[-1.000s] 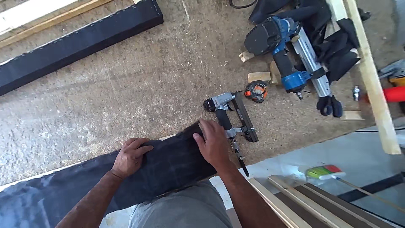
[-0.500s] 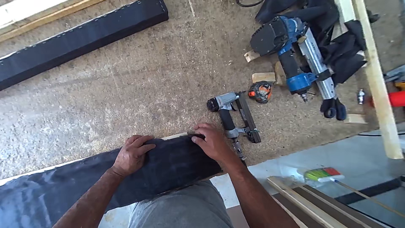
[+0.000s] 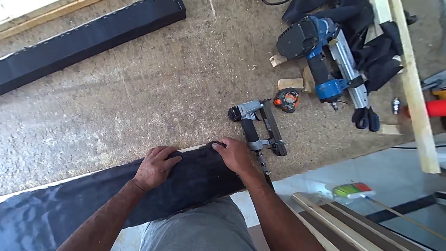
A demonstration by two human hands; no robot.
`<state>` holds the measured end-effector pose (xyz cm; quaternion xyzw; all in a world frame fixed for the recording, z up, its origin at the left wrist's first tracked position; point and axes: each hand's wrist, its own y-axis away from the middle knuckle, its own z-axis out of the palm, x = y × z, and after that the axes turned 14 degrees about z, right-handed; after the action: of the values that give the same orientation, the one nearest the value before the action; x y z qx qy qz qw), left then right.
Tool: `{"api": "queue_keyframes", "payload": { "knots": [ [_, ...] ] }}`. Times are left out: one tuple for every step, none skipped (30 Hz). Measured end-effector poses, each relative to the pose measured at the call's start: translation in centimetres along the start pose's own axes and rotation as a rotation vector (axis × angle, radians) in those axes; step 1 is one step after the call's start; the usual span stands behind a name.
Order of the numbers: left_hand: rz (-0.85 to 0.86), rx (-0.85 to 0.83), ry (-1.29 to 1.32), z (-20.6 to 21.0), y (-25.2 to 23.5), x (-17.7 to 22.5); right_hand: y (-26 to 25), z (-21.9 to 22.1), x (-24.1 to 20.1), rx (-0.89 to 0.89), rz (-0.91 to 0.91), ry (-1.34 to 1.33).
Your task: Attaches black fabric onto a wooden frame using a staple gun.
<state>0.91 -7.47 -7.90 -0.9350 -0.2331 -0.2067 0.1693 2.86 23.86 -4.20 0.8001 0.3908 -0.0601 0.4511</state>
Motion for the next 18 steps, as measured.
{"api": "queue_keyframes", "payload": {
  "knots": [
    [-0.002,-0.007,0.003,0.1,0.0,-0.2,-0.3,0.1,0.0,0.008,0.005,0.015],
    [-0.005,-0.011,0.005,0.3,0.0,-0.3,-0.8,0.2,0.2,0.019,0.005,0.033],
    [-0.007,-0.013,0.005,0.4,0.0,-0.4,-1.1,0.4,0.4,0.026,0.001,0.048],
    [-0.007,-0.012,0.005,0.5,0.1,-0.5,-1.2,0.4,0.5,0.028,-0.005,0.053],
    [-0.007,-0.012,0.001,0.6,0.1,-0.5,-1.2,0.4,0.6,0.03,-0.01,0.048],
    [-0.005,-0.01,-0.004,0.6,0.0,-0.5,-1.1,0.4,0.7,0.031,-0.019,0.035],
    [-0.001,-0.006,-0.006,0.6,0.0,-0.5,-0.9,0.3,0.7,0.035,-0.033,0.017],
    [-0.003,-0.006,-0.006,0.6,-0.1,-0.5,-0.8,0.2,0.9,0.037,-0.041,0.004],
    [-0.005,-0.01,-0.005,0.6,-0.1,-0.5,-0.9,0.2,1.1,0.038,-0.048,-0.008],
    [-0.01,-0.014,-0.005,0.6,-0.1,-0.5,-1.1,0.2,1.4,0.031,-0.049,-0.021],
    [-0.016,-0.023,-0.003,0.6,-0.1,-0.6,-1.4,0.2,1.6,0.019,-0.036,-0.028],
    [-0.019,-0.026,-0.001,0.7,0.0,-0.7,-1.6,0.2,1.8,0.012,-0.018,-0.04],
    [-0.017,-0.026,0.002,0.7,0.0,-0.8,-1.6,0.0,1.9,0.014,0.001,-0.057],
    [-0.017,-0.025,0.008,0.8,0.1,-0.9,-1.6,-0.2,2.0,0.024,0.02,-0.067],
    [-0.018,-0.022,0.012,0.9,0.2,-1.0,-1.4,-0.5,2.1,0.046,0.04,-0.069],
    [-0.017,-0.016,0.014,0.9,0.2,-1.0,-1.2,-0.7,2.2,0.074,0.062,-0.059],
    [-0.015,-0.012,0.016,0.9,0.2,-1.1,-0.8,-1.0,2.3,0.107,0.088,-0.033],
    [-0.014,-0.007,0.016,1.0,0.2,-1.1,-0.4,-1.3,2.5,0.143,0.11,-0.003]
  ]
}}
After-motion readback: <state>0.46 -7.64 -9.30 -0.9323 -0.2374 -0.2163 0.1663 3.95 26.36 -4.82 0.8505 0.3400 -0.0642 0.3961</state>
